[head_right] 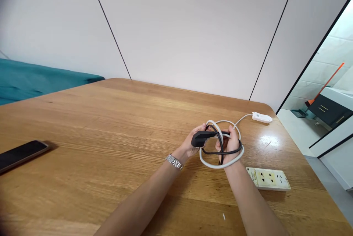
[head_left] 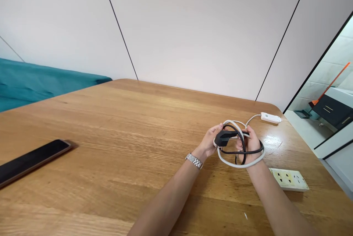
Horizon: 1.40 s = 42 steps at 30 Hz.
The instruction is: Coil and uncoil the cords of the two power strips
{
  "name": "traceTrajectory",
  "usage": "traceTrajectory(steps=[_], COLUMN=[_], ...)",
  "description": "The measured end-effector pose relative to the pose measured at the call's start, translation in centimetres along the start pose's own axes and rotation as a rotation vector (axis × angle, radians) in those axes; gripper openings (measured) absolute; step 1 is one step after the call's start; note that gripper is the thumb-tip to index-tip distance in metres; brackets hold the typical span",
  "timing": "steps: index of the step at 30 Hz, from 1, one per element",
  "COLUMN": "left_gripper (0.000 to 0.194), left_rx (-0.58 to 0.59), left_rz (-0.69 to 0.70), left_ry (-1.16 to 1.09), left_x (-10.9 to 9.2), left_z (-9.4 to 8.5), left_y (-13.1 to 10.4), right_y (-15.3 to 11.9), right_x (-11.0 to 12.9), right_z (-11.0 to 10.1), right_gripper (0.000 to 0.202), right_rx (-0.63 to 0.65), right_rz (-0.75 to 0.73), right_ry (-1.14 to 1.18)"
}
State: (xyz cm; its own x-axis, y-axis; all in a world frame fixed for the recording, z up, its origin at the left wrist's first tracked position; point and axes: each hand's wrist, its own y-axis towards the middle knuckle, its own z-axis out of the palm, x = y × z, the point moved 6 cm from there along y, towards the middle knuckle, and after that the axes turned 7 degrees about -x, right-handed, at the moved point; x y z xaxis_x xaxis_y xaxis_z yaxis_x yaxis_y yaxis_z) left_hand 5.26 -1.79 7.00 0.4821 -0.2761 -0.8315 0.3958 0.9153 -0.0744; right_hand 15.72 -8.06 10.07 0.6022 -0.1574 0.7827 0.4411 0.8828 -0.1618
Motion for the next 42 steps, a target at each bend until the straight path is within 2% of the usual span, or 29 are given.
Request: traceTrajectory(steps=[2, 4, 6, 8, 11, 13, 16, 18, 21, 23, 26, 27, 29, 31, 33, 35, 37, 39, 42], left_gripper=[0.048, 0.044, 0.039, 0.029, 0.025, 0.029, 0.037, 0.045, 0.052, 0.052, 0.043, 0.039, 0.033, 0.032, 0.031, 0.030, 0.029, 0.029, 0.029], left_rx=[0.018, -0.018, -0.070, -0.067, 0.068, 0.148, 0.154, 0.126, 0.080, 0.039, -0.069, -0.109, -0.165, -0.157, -0.106, -0.057, -0.043, -0.058, -0.110], left_rz=[-0.017, 0.011, 0.093, 0.218, 0.319, 0.248, 0.026, -0.095, -0.136, -0.119, -0.011, 0.045, 0.150, 0.210, 0.258, 0.351, 0.455, 0.494, 0.449], left_ry=[-0.035, -0.069, -0.041, 0.054, 0.140, 0.057, -0.137, -0.257, -0.398, -0.413, -0.261, -0.174, 0.004, 0.139, 0.227, 0.296, 0.342, 0.349, 0.320], left_x=[1.0, 2.4, 3.5, 3.9, 3.5, 3.3, 3.3, 3.2, 2.4, 1.7, 0.4, -0.1, -0.9, -1.3, -1.5, -1.7, -2.2, -2.4, -2.5], left_z=[0.6, 1.3, 2.0, 3.1, 4.8, 5.3, 5.2, 4.9, 4.5, 3.9, 2.3, 1.8, 1.1, 1.3, 2.0, 3.0, 3.6, 3.6, 2.5], left_y=[0.1, -0.2, -0.9, -1.8, -2.7, -2.5, -1.9, -1.6, -1.3, -1.1, -0.5, -0.4, -0.4, -0.7, -1.2, -1.9, -2.5, -2.7, -2.1], right_y=[-0.5, -0.8, -0.9, -0.6, -0.3, -0.6, -1.9, -2.9, -3.5, -3.1, -1.5, -0.9, 0.0, 0.3, 0.0, -0.7, -1.3, -1.8, -2.0], right_x=[-0.3, -0.3, -0.1, 0.4, 1.4, 2.2, 2.6, 2.0, 1.4, 1.5, 2.1, 2.6, 3.8, 4.6, 4.2, 3.2, 2.2, 1.6, 1.6], right_z=[-0.2, -0.1, -0.1, -0.5, -1.2, -1.4, -0.6, 0.7, 2.0, 2.3, 1.7, 1.2, -0.2, -1.1, -1.1, -0.2, 0.7, 1.4, 1.8], right_gripper=[0.031, 0.031, 0.033, 0.038, 0.047, 0.049, 0.046, 0.042, 0.034, 0.026, 0.025, 0.031, 0.040, 0.049, 0.062, 0.077, 0.081, 0.073, 0.048], right_rx=[-0.075, -0.102, -0.110, -0.134, -0.159, -0.164, -0.121, 0.015, 0.209, 0.328, 0.536, 0.545, 0.455, 0.353, 0.349, 0.379, 0.362, 0.328, 0.313], right_rz=[0.092, 0.089, 0.002, -0.122, -0.345, -0.541, -0.861, -1.029, -1.198, -1.202, -1.007, -0.926, -0.785, -0.674, -0.608, -0.611, -0.664, -0.725, -0.806], right_ry=[0.052, 0.075, 0.073, 0.059, -0.074, -0.293, -0.658, -0.821, -0.921, -0.967, -1.094, -1.139, -1.164, -1.052, -0.914, -0.880, -0.930, -0.976, -0.997])
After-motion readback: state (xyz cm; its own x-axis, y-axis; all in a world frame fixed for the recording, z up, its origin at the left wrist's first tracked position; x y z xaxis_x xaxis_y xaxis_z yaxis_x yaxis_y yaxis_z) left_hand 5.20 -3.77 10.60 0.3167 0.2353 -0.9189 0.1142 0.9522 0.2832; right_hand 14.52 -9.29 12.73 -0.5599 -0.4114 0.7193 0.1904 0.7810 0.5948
